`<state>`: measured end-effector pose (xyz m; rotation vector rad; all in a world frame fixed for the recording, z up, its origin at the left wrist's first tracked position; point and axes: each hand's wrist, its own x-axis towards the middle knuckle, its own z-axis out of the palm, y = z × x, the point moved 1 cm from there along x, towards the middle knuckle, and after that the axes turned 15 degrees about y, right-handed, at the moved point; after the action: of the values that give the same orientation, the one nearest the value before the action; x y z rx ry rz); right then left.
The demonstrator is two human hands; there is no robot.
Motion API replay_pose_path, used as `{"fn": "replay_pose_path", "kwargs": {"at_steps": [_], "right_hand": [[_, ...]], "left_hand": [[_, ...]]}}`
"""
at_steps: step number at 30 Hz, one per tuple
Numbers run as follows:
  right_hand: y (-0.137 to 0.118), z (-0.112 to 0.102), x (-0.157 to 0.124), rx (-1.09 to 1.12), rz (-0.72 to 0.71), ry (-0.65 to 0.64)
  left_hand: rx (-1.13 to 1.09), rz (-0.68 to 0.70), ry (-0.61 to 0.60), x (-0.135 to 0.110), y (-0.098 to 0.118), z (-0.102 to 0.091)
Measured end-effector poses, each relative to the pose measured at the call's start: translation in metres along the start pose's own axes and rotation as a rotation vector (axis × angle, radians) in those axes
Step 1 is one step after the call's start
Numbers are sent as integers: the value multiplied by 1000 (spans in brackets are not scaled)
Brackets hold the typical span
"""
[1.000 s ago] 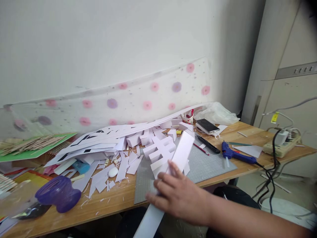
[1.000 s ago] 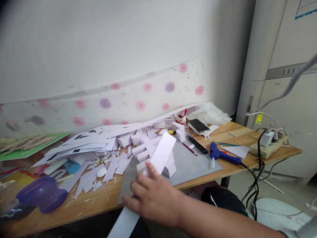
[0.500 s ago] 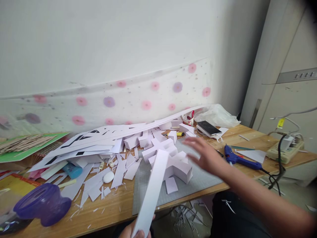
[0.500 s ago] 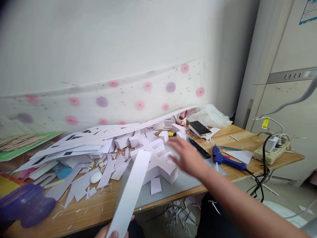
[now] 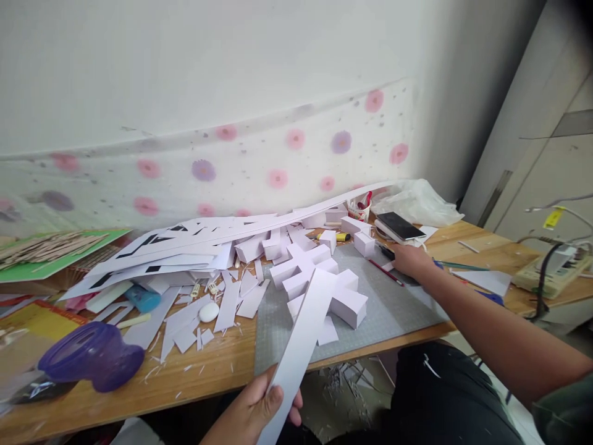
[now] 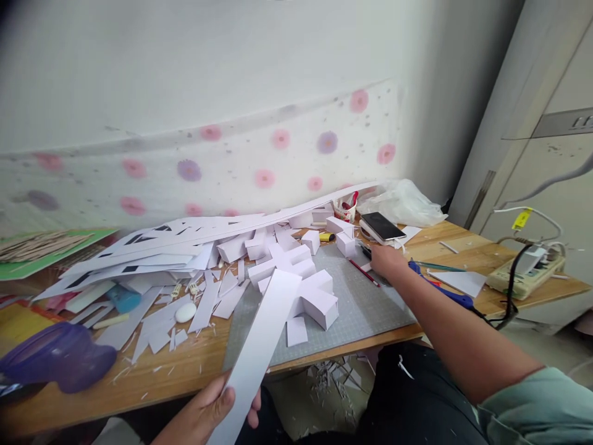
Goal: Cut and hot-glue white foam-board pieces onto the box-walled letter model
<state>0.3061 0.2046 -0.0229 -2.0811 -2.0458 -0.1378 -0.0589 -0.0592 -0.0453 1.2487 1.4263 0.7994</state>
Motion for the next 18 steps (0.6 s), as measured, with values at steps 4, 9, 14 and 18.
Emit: {"fn": "replay_pose_path", "kwargs": {"at_steps": [4, 9, 14, 18], "right_hand": [[18, -28, -11, 43, 108, 45], [25, -49, -76, 563, 134, 104], [-3, -32, -157, 1375, 170, -269], [-35, -24, -192, 1549, 63, -559]], "left_hand": [[-52, 23, 7, 3, 8, 4], [-59, 45, 58, 6, 16, 4], [-4, 36, 120, 12, 13, 6], [162, 42, 147, 8, 15, 7]]}}
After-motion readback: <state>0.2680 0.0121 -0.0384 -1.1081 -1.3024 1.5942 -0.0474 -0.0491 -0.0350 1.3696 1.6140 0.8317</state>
